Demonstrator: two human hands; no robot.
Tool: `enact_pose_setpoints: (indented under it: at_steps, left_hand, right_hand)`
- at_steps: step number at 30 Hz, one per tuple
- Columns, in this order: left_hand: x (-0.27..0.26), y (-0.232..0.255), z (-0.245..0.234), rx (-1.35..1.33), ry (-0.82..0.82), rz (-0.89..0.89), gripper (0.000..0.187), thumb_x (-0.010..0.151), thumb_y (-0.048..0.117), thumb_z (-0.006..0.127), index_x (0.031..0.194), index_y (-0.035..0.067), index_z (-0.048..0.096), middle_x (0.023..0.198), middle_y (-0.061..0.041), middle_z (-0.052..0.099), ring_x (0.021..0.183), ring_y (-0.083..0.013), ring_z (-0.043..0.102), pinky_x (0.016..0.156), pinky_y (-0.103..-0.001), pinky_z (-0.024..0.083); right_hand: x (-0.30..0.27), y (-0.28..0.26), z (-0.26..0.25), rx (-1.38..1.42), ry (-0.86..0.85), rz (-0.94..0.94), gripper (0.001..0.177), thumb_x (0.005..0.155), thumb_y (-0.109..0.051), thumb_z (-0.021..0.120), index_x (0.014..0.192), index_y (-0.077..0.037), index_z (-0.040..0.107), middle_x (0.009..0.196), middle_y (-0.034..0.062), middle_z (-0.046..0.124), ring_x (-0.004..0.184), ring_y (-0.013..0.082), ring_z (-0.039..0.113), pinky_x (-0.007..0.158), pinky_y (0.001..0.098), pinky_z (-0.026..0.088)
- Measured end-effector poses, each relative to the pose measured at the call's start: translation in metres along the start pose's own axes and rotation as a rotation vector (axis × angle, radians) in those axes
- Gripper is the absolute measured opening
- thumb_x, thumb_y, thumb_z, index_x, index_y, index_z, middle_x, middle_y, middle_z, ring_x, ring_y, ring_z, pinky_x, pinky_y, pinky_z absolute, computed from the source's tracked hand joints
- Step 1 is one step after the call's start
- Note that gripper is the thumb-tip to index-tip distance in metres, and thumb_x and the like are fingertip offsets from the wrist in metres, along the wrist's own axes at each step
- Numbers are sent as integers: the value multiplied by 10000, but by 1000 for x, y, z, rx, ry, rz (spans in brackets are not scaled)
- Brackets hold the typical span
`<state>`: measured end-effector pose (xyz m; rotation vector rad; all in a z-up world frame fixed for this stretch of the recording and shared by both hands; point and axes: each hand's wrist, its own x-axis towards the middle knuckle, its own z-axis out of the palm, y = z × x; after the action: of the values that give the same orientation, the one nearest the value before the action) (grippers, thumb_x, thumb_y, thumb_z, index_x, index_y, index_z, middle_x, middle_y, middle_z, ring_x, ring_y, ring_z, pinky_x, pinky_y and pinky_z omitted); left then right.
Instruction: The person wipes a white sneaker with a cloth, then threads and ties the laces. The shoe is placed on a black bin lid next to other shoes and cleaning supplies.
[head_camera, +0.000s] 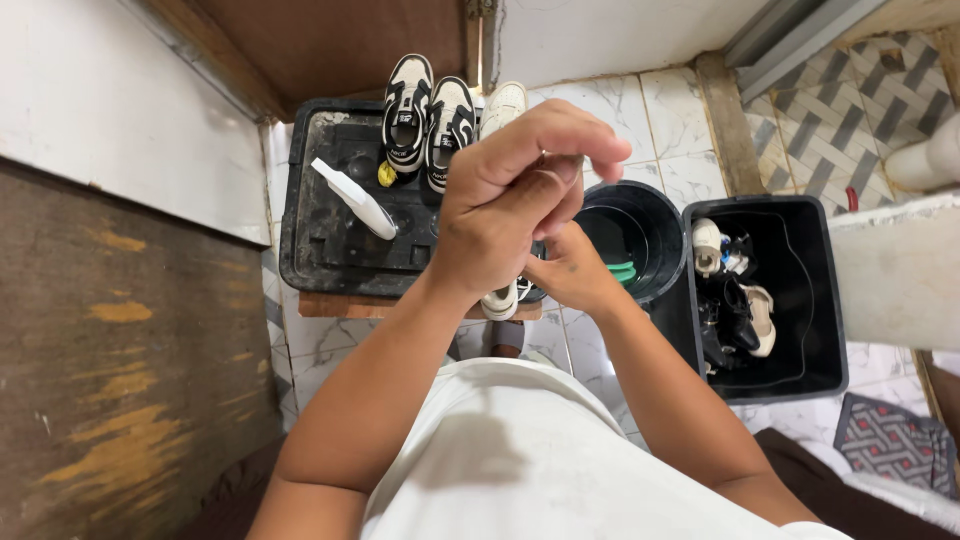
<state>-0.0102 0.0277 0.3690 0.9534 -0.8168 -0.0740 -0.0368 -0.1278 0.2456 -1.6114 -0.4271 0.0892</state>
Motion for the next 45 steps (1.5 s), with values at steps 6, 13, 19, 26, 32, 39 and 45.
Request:
enact_pose_setpoints:
  at_steps: [6, 13, 19, 26, 32, 39, 45]
  left_hand:
    - [-41, -20, -41, 58, 37, -204, 530, 1067, -60, 473, 1571, 70, 373, 1581, -97, 430, 1020, -122, 538, 984, -296, 578]
    - [-155, -161, -118, 757, 112, -677, 458, 867, -64, 523, 1277, 59, 686, 1182, -198, 709, 975, -274, 740, 875, -352, 574]
    - [-223, -251, -114, 660, 206, -972, 447, 898, 68, 528, 1330, 65, 646, 1249, -197, 677, 1104, -383, 655, 937, -467, 519]
    - [-185, -254, -110, -729, 925, -1185, 382, 1009, 342, 536, 1206, 19, 494, 1146, -213, 662, 969, -328, 715, 794, -449, 611]
    - [-196, -282, -107, -115, 865, -1291, 205, 946, 159, 626, 1086, 10, 644, 902, -124, 675, 690, -216, 673, 564, -342, 602]
    - [-214, -295, -104, 306, 983, -1330, 243, 903, 103, 576, 1103, 27, 692, 831, -78, 714, 644, -242, 661, 523, -379, 515]
    - [-206, -279, -93, 1137, 755, -994, 359, 836, 130, 675, 1190, 75, 703, 1220, -155, 651, 1095, -361, 639, 943, -405, 504]
  right_hand:
    - [-17, -21, 19, 53, 115, 109, 146, 1067, -110, 597, 1149, -13, 669, 960, 7, 669, 881, 77, 599, 794, 264, 530]
    - [-65, -55, 29, -180, 205, 14, 219, 1102, -171, 539, 1126, -9, 684, 942, 56, 724, 843, 115, 676, 760, 262, 553]
    - [-80, -88, 22, -220, 73, -22, 243, 1064, -118, 539, 1242, -7, 660, 1148, 132, 758, 1053, 234, 741, 955, 344, 571]
    - [-44, -58, -8, -454, -250, 205, 395, 924, -65, 632, 1318, -34, 643, 1174, 153, 741, 1019, 304, 722, 883, 368, 552]
    - [-25, -5, -39, -598, -399, 453, 300, 923, -150, 712, 1222, -128, 732, 1038, 138, 734, 926, 300, 697, 813, 368, 542]
    - [-23, 125, -55, -381, -806, 478, 625, 685, 32, 712, 1290, -100, 631, 1111, 132, 725, 890, 280, 738, 774, 354, 581]
    - [-5, 243, -27, -610, 14, 336, 477, 823, -60, 671, 1291, 27, 635, 1115, 262, 695, 964, 425, 674, 811, 450, 530]
